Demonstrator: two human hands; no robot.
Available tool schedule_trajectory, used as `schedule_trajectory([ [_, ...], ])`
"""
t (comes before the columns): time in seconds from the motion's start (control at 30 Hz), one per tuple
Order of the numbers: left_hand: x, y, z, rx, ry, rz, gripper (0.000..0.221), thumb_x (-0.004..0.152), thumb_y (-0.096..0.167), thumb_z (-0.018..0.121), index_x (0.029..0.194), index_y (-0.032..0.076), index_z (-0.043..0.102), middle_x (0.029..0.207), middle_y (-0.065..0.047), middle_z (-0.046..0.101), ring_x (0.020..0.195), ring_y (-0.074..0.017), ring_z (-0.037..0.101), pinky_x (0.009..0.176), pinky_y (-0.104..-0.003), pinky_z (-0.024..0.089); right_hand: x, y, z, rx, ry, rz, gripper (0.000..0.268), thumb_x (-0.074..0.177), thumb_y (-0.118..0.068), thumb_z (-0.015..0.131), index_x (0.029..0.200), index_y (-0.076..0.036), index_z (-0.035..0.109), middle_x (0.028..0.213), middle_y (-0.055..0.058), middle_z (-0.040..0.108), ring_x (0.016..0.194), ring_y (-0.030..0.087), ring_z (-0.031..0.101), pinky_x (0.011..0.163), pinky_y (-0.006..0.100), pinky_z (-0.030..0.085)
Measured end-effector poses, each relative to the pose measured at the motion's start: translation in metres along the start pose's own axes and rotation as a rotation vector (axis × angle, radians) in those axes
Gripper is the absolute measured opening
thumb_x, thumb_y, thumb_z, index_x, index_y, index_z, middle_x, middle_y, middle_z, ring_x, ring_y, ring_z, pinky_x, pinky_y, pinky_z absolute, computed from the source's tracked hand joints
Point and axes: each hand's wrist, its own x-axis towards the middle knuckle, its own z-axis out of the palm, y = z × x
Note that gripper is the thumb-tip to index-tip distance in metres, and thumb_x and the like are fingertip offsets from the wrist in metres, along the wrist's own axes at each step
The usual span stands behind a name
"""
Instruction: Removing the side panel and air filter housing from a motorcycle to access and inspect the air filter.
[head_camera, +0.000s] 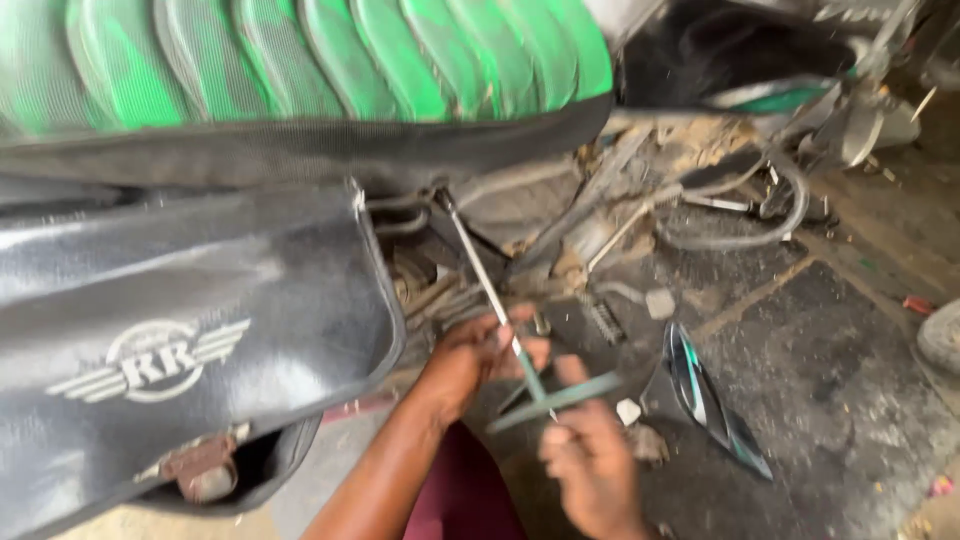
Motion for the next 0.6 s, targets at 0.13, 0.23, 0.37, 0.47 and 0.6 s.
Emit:
schedule_trajectory([
  [0.13, 0.003, 0.016, 0.003, -0.035, -0.064, 0.072, 0.052, 0.104, 0.021, 0.050, 0.152, 0.003, 0.044, 0.111, -0.017, 0.077, 0.101, -0.0273, 0.075, 0.090, -0.038, 0.057, 0.001, 0.042, 0.003, -0.730, -0.286, -0.289, 0.063, 0.087, -0.008, 0.063, 0.150, -0.012, 0.055, 0.076, 0.005, 0.075, 0.059, 0.009, 0.068, 0.061, 0.026, 0.057],
  [0.23, 0.006, 0.011, 0.002, -0.011, 0.009, 0.065, 0.054, 0.103, 0.021, 0.050, 0.153, 0.003, 0.046, 0.108, -0.018, 0.078, 0.101, -0.0276, 0.076, 0.090, -0.038, 0.059, 0.006, 0.050, -0.016, -0.957, -0.217, -0.313, 0.036, 0.085, -0.010, 0.067, 0.121, -0.013, 0.068, 0.079, 0.007, 0.077, 0.072, 0.015, 0.073, 0.063, 0.030, 0.056],
  [0.37, 0.009, 0.004, 0.009, 0.038, 0.070, 0.056, 0.052, 0.104, 0.022, 0.047, 0.153, 0.003, 0.043, 0.108, -0.018, 0.078, 0.099, -0.0285, 0.076, 0.087, -0.037, 0.057, -0.013, -0.018, 0.015, -0.632, -0.049, -0.226, 0.060, 0.090, -0.009, 0.060, 0.149, -0.008, 0.052, 0.075, 0.014, 0.073, 0.064, 0.025, 0.070, 0.062, 0.036, 0.057],
  [0.47, 0.012, 0.007, 0.007, 0.008, 0.049, 0.091, 0.053, 0.104, 0.021, 0.047, 0.153, 0.004, 0.043, 0.108, -0.019, 0.078, 0.099, -0.0290, 0.077, 0.087, -0.037, 0.058, 0.002, 0.010, -0.003, -0.801, -0.175, -0.187, 0.033, 0.083, -0.008, 0.063, 0.116, -0.004, 0.068, 0.074, 0.011, 0.077, 0.067, 0.022, 0.077, 0.066, 0.035, 0.059],
  [0.6, 0.017, 0.002, 0.016, -0.003, 0.091, 0.106, 0.051, 0.106, 0.021, 0.046, 0.153, 0.003, 0.040, 0.111, -0.019, 0.077, 0.102, -0.0285, 0.076, 0.089, -0.036, 0.059, -0.019, 0.016, -0.005, -0.732, 0.148, -0.589, 0.008, 0.087, -0.008, 0.064, 0.080, -0.010, 0.063, 0.072, 0.009, 0.072, 0.070, 0.022, 0.069, 0.067, 0.035, 0.057],
])
